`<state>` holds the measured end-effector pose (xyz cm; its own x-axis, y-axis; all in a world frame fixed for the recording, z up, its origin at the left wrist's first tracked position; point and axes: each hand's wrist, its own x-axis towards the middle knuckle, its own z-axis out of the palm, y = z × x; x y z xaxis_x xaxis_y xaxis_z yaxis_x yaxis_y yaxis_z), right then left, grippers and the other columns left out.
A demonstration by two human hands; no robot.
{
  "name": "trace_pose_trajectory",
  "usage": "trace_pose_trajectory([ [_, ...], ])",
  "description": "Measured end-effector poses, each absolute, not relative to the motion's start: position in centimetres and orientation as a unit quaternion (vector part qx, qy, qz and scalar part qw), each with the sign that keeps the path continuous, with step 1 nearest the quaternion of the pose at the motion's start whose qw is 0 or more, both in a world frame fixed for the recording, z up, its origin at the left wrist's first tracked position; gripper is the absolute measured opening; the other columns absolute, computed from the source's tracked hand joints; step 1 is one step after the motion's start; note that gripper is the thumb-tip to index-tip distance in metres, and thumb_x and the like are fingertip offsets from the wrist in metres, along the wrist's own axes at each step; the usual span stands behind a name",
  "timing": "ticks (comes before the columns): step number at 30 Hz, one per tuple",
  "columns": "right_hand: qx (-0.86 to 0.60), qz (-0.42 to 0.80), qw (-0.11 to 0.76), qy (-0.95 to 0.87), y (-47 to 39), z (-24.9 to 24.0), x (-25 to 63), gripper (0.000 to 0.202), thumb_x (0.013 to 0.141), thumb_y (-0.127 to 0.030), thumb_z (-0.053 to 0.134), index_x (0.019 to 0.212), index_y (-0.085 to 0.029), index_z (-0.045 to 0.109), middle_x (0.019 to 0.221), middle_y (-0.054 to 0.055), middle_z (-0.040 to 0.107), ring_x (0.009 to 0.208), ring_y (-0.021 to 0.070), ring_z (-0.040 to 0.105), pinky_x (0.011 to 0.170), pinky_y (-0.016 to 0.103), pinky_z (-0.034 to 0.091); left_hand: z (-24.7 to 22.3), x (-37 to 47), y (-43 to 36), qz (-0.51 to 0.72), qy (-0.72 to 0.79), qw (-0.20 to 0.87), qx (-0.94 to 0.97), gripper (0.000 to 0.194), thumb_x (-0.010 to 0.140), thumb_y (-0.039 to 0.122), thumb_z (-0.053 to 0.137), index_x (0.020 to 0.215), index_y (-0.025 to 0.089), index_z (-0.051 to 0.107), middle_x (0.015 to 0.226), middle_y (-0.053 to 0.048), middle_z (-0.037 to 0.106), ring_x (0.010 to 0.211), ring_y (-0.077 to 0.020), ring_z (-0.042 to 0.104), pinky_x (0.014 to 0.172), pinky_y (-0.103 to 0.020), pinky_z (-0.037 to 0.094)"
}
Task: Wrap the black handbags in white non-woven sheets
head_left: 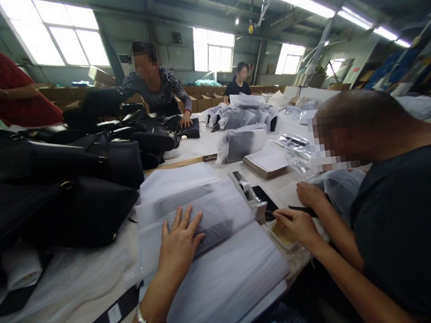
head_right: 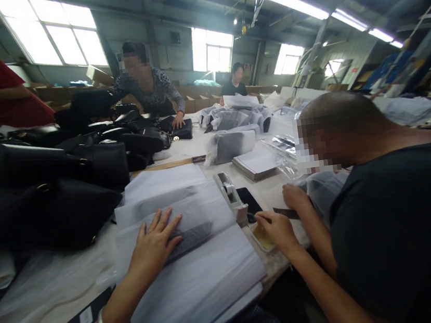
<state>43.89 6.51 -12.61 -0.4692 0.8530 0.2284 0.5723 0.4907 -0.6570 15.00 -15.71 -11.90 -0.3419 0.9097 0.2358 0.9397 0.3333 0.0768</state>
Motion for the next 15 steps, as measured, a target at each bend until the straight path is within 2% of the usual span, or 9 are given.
trace_pose_trajectory([
  [2, -0.382, 0.162, 0.278, -0.866, 6.1, -11.2, 44.6, 0.028, 0.09, -0.036, 0.054, 0.097, -0.021, 0.076, 0.095, 0.008, 0.076, 0.088, 0.0264, 0.07, 0.083, 0.04, 0.052, -12.0, 15.0, -15.7, -0.099, -0.813, 0.076, -0.569, 0.051, 0.094, 0.033, 0.055, 0.143, 0.033, 0.046, 0.157, -0.004, 0.034, 0.145, -0.0327, 0.031, 0.109, -0.06, 0.035],
  [4, -0.321, 0.106, 0.267, -0.902, 5.7, -9.4, 44.7, 0.03, 0.092, -0.029, 0.049, 0.105, -0.022, 0.075, 0.106, 0.008, 0.074, 0.096, 0.0254, 0.069, 0.088, 0.038, 0.051, -12.1, 15.0, -15.7, -0.1, -0.813, 0.078, -0.568, 0.051, 0.093, 0.033, 0.055, 0.143, 0.033, 0.046, 0.157, -0.004, 0.034, 0.145, -0.0325, 0.031, 0.109, -0.06, 0.035],
  [9, -0.174, 0.093, 0.185, -0.963, 5.6, -4.9, 41.2, 0.031, 0.095, -0.026, 0.047, 0.11, -0.029, 0.074, 0.106, 0.003, 0.074, 0.096, 0.0203, 0.068, 0.083, 0.031, 0.05, -11.9, 15.1, -15.7, -0.098, -0.815, 0.078, -0.565, 0.051, 0.093, 0.032, 0.057, 0.143, 0.034, 0.046, 0.157, -0.004, 0.035, 0.145, -0.0328, 0.031, 0.109, -0.06, 0.036],
  [15, -0.039, 0.163, 0.117, -0.979, 5.9, -3.0, 32.4, 0.028, 0.096, -0.041, 0.051, 0.1, -0.026, 0.075, 0.096, 0.004, 0.073, 0.086, 0.0163, 0.066, 0.081, 0.026, 0.047, -12.1, 15.1, -15.7, -0.109, -0.816, 0.077, -0.562, 0.052, 0.092, 0.033, 0.059, 0.143, 0.035, 0.046, 0.157, -0.003, 0.036, 0.145, -0.0328, 0.031, 0.109, -0.062, 0.036],
])
